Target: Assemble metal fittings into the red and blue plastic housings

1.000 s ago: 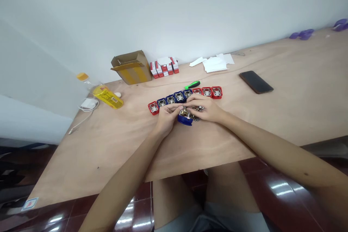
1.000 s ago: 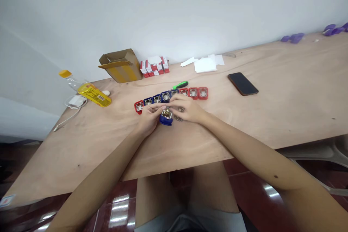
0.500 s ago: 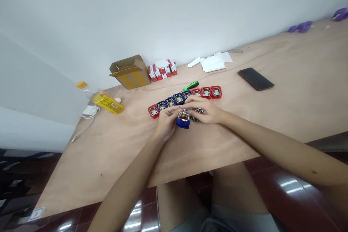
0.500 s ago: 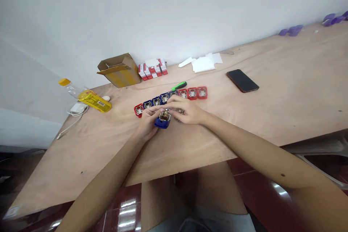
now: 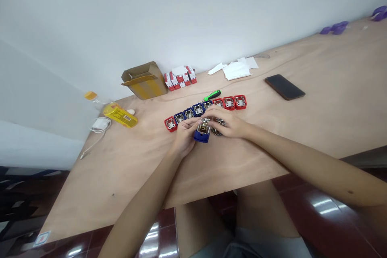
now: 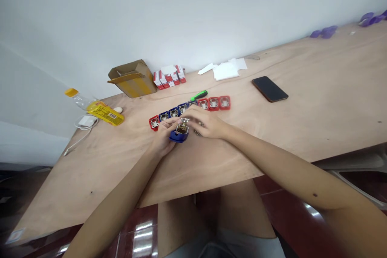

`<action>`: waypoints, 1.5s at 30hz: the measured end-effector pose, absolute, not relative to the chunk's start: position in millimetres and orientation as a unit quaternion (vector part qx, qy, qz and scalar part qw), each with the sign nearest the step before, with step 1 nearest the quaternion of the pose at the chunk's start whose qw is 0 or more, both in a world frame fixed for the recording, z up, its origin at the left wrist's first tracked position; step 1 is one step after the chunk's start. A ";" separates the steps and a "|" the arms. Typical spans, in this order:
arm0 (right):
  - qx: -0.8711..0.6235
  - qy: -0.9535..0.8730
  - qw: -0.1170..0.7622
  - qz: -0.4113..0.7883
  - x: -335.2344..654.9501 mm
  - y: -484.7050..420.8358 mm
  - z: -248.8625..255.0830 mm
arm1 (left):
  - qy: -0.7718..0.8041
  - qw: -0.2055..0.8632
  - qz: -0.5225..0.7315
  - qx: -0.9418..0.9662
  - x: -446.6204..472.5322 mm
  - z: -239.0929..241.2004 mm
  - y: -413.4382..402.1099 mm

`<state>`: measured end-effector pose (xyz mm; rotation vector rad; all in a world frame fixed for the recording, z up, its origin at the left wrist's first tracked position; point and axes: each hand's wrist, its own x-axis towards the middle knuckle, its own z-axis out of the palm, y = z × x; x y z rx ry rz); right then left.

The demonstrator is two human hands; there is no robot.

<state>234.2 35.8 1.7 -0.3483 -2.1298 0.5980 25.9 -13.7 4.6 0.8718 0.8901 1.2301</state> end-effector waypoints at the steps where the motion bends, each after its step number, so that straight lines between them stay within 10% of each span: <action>1: -0.134 -0.859 0.432 0.240 234.1 35.7 1.9 | 0.388 0.643 0.539 0.383 26.0 4.7 -13.6; 45: -0.139 -0.872 0.428 0.192 241.7 41.8 0.3 | 0.369 0.658 0.526 0.392 26.3 6.8 -13.4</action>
